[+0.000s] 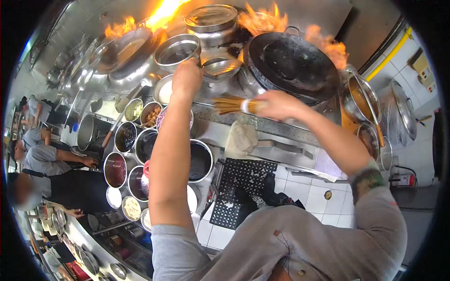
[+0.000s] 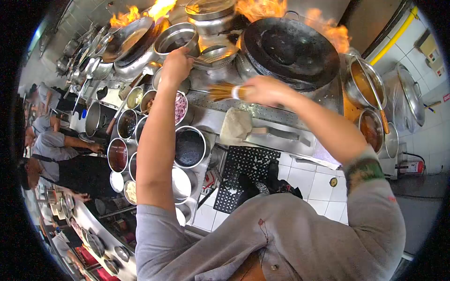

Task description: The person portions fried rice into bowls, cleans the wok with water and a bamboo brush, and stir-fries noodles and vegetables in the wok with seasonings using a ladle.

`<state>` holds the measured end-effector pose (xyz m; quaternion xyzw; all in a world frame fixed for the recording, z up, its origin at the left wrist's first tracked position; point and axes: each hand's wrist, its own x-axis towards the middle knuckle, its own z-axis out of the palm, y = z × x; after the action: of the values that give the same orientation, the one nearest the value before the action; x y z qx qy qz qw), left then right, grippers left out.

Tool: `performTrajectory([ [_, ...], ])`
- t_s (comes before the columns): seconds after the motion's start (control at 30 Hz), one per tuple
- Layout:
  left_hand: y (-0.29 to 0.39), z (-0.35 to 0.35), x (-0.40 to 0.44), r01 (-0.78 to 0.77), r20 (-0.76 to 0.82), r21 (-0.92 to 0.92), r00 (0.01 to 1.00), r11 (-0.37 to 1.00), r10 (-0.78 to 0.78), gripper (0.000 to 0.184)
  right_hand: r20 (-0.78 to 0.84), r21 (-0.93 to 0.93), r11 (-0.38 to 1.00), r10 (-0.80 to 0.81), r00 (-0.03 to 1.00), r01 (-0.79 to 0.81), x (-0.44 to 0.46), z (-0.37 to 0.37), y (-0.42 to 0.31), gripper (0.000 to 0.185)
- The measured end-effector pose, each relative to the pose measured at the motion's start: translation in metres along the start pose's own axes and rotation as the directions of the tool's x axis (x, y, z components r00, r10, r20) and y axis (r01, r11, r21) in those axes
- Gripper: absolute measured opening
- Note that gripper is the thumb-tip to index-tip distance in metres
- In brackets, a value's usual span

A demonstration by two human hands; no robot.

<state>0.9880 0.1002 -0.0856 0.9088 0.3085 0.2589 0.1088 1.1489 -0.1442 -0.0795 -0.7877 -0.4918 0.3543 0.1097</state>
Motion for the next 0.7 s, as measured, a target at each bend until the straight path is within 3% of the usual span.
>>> performTrajectory([
  [0.03,0.001,0.003,0.001,-0.004,-0.013,0.001,1.000,1.000,0.004,0.028,-0.145,-0.292,0.934,-0.256,0.956,0.206,0.042,0.019,-0.001,0.040],
  [0.1,0.004,0.000,-0.003,0.008,0.029,0.003,1.000,1.000,-0.008,0.028,-0.128,-0.416,0.903,-0.173,0.977,0.106,0.092,0.040,-0.037,0.035],
  [0.2,-0.004,0.003,-0.004,0.052,0.056,-0.018,0.997,0.998,-0.051,0.031,0.100,-0.594,0.751,-0.286,0.953,0.288,0.122,0.040,-0.053,0.036],
  [0.3,-0.016,0.009,-0.014,0.025,0.025,-0.007,0.999,1.000,-0.025,0.033,0.203,-0.766,0.579,-0.196,0.959,0.280,0.086,0.000,-0.072,0.027],
  [0.37,-0.019,0.011,-0.019,0.003,0.010,0.000,1.000,1.000,-0.003,0.032,0.357,-0.825,0.470,0.002,0.934,0.314,0.089,-0.034,-0.063,0.025],
  [0.43,-0.013,0.014,-0.026,0.008,0.011,-0.015,1.000,1.000,-0.008,0.029,0.340,-0.805,0.520,0.013,0.940,0.284,0.093,-0.053,-0.056,0.031],
  [0.5,-0.005,0.012,-0.032,0.022,0.021,-0.036,1.000,0.999,-0.022,0.028,0.093,-0.742,0.663,-0.040,0.995,0.096,0.107,-0.044,-0.041,0.032],
  [0.57,-0.002,0.022,-0.038,0.031,-0.003,-0.038,1.000,0.999,-0.031,0.029,-0.147,-0.656,0.755,-0.111,0.983,-0.013,0.110,-0.014,-0.018,0.030],
  [0.7,-0.001,0.055,-0.086,0.087,-0.043,-0.007,0.995,0.996,-0.087,0.033,0.067,-0.685,0.728,0.004,0.998,0.043,0.045,0.008,0.045,0.021],
])
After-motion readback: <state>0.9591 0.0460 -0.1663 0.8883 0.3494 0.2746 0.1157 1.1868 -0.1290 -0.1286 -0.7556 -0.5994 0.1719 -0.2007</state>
